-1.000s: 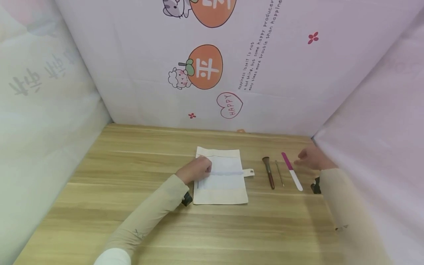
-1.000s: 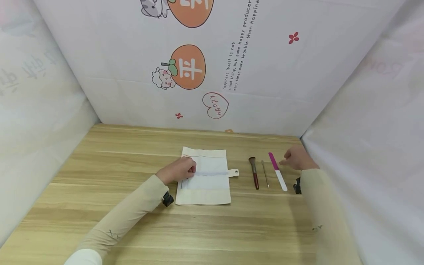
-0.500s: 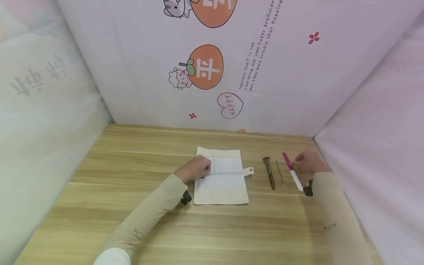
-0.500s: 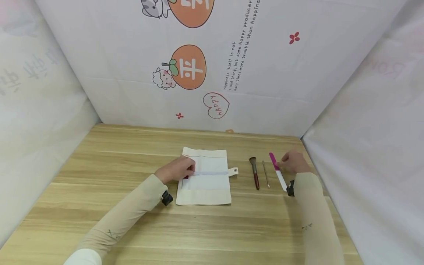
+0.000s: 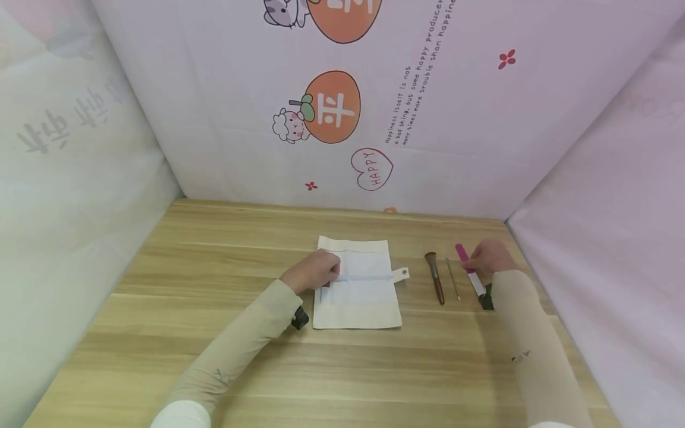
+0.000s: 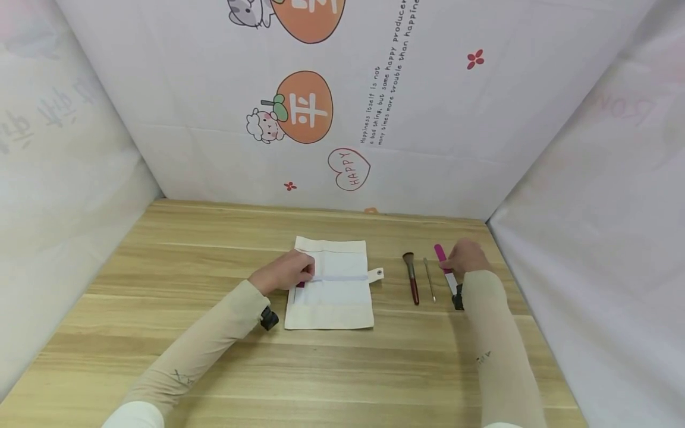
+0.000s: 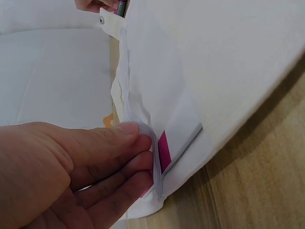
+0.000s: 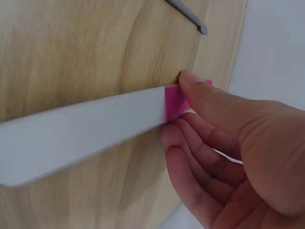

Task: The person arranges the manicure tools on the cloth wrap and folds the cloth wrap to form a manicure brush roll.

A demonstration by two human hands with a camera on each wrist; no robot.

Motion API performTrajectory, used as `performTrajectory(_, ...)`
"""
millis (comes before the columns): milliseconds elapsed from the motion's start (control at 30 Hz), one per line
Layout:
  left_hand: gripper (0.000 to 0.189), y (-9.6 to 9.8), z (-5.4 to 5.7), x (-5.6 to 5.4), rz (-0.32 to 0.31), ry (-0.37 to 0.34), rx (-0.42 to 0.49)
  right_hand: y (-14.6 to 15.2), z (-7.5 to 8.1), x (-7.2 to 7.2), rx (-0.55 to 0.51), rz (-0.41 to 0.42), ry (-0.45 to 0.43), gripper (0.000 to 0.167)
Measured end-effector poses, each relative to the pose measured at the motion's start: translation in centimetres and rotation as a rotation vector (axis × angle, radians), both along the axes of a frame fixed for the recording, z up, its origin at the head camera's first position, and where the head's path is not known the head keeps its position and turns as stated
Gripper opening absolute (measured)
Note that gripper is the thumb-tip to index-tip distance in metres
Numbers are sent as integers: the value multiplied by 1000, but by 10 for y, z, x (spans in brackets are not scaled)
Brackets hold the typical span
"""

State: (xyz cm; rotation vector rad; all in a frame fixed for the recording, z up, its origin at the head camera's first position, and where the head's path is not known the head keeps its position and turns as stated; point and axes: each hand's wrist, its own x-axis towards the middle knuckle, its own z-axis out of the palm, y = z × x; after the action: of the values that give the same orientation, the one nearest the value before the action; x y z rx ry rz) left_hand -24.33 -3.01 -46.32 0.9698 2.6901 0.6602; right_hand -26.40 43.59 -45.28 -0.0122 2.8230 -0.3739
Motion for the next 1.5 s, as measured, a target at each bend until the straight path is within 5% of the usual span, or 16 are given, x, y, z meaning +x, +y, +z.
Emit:
performTrajectory(233, 21, -1, 0, -1, 7, -18, -12, -3, -2, -1, 23, -48, -32, 30)
performTrajectory(633, 19, -2, -2, -5, 25, -48, -14, 11, -10, -7, -129, -173, -107, 40)
performTrajectory(1267, 17, -2, -2, -5, 43, -71, -9, 9, -10, -9, -47, -79, -47, 31)
performTrajectory(1500, 16, -3, 1, -4, 48, -84, -4, 12, -4, -7, -123, -89, 6, 32)
